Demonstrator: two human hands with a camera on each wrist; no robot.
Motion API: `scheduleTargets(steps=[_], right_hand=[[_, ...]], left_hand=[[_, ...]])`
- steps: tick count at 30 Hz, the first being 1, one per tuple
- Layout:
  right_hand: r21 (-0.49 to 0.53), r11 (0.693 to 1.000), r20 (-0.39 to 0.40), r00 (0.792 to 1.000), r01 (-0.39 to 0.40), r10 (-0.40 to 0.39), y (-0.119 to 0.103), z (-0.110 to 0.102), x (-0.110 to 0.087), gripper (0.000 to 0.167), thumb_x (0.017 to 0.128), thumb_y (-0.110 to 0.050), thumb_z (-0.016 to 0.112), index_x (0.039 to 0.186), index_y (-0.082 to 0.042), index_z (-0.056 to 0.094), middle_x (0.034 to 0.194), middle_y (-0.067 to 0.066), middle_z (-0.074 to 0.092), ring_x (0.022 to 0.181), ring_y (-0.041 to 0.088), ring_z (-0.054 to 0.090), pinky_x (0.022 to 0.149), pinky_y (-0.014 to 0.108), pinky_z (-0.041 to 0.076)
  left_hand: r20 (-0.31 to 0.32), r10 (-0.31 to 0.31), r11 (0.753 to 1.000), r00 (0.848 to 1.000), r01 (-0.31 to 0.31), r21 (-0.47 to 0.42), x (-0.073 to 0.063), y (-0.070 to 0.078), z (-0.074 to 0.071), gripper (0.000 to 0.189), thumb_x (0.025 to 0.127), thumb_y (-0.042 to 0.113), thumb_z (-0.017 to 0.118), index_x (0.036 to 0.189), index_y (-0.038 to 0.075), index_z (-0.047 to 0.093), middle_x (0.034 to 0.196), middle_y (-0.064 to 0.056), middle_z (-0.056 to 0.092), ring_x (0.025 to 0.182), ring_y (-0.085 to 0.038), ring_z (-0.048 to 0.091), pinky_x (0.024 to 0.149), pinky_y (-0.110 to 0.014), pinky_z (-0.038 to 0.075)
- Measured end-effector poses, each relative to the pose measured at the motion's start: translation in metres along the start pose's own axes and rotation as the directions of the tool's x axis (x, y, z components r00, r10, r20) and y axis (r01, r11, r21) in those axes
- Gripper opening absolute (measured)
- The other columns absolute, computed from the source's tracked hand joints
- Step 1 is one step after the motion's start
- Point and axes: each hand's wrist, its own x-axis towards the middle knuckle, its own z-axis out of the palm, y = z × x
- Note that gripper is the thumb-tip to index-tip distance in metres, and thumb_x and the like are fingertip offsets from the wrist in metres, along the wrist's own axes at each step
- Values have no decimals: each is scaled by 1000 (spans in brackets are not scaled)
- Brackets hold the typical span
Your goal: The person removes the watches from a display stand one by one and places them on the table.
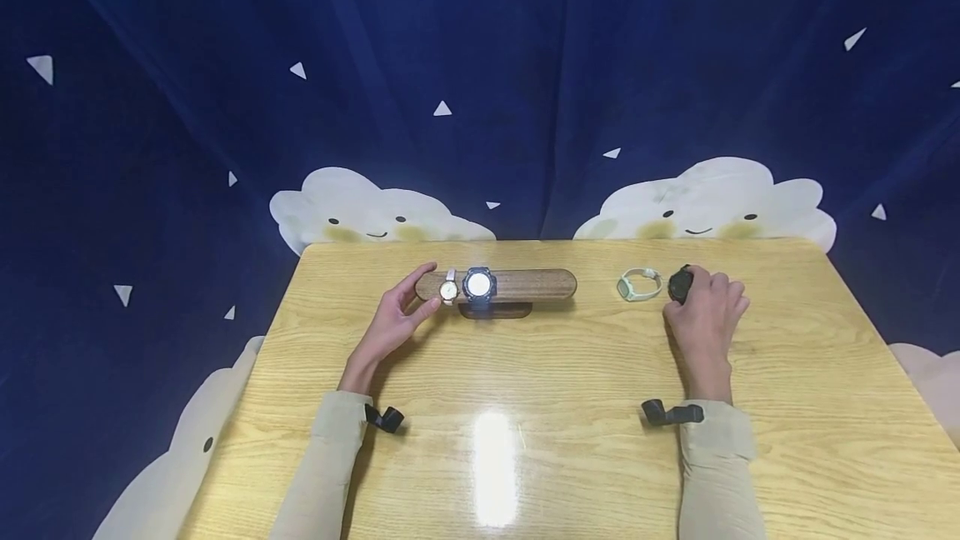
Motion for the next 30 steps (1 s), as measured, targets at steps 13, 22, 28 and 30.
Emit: scheduleTargets(steps=[13, 22, 28, 30], right_hand=[[10, 1000, 35, 999, -17, 16, 5, 4, -6, 63, 79, 2, 73, 138, 11, 53, 118, 41, 52, 109, 59, 39, 92, 70, 27], [15, 1000, 36, 999, -11, 10, 5, 3, 0, 63, 82, 0, 69, 141, 9, 52, 119, 40, 52, 109, 58, 38, 94, 69, 26], [12, 1000, 46, 999, -16, 15, 5, 3, 3, 64, 83, -1, 70, 143, 9, 51, 118, 41, 51, 109, 58, 38, 94, 69, 26], [10, 1000, 52, 998, -18, 18, 6, 2, 3, 64, 83, -1, 70, 143, 9, 50, 118, 40, 51, 109, 58, 38, 94, 69, 25]], left_hand=[[-7, -20, 1000, 1000, 20, -11, -5, -2, 1, 67, 100, 15, 71, 160, 27, 43, 166, -2, 39, 153, -28, 37, 126, -42, 28], [-8, -3, 1000, 1000, 3, -7, -1, -1, 1, 68, 101, 16, 70, 162, 20, 40, 167, -4, 38, 153, -28, 36, 127, -42, 26], [-3, 8, 1000, 1000, -8, -14, 2, 0, 0, 66, 101, 12, 70, 160, 23, 43, 165, -6, 40, 151, -29, 39, 125, -43, 31], [-1, 10, 1000, 1000, -10, -17, 3, 0, 0, 65, 101, 12, 70, 159, 24, 44, 165, -7, 40, 151, -29, 40, 125, -43, 32]])
